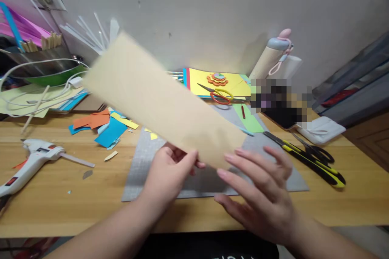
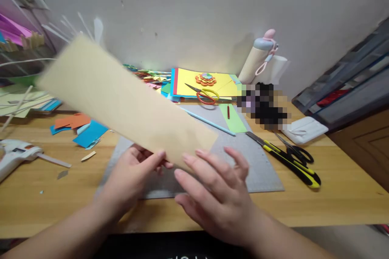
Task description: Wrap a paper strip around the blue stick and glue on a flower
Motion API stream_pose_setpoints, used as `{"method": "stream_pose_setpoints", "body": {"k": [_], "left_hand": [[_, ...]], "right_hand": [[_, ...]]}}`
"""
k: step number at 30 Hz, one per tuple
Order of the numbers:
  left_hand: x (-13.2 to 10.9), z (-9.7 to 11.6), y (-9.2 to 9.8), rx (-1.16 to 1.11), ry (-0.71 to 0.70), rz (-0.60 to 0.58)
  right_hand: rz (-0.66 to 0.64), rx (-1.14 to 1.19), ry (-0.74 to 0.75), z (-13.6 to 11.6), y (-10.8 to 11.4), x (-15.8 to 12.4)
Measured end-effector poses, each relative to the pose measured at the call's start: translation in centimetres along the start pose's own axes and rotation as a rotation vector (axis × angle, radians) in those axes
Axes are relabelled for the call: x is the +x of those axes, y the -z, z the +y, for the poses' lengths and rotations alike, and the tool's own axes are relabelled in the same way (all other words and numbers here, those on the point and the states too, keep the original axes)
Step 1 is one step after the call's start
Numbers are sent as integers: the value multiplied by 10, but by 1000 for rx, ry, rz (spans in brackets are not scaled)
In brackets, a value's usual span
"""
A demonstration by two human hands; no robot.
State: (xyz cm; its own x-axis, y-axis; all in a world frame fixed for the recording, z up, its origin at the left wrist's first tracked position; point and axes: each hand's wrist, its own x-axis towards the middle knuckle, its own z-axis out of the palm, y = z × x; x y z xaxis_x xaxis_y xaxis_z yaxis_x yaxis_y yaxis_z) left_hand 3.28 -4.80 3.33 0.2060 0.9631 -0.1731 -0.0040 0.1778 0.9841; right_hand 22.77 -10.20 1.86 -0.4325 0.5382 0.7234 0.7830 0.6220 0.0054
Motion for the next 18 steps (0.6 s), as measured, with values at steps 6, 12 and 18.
{"method": "stream_pose_setpoints", "body": {"k": [6,12,18], "left_hand": [[0,-28,-6,-220,142,-227],[-29,-21,10,72,193,-524],[-45,-20,47,707,-608,-498]], "right_hand": [[-164,142,91,10,-22,-9],[-158,249,92,42,-13,-28],[-493,237,194,78,-11,-37]]}}
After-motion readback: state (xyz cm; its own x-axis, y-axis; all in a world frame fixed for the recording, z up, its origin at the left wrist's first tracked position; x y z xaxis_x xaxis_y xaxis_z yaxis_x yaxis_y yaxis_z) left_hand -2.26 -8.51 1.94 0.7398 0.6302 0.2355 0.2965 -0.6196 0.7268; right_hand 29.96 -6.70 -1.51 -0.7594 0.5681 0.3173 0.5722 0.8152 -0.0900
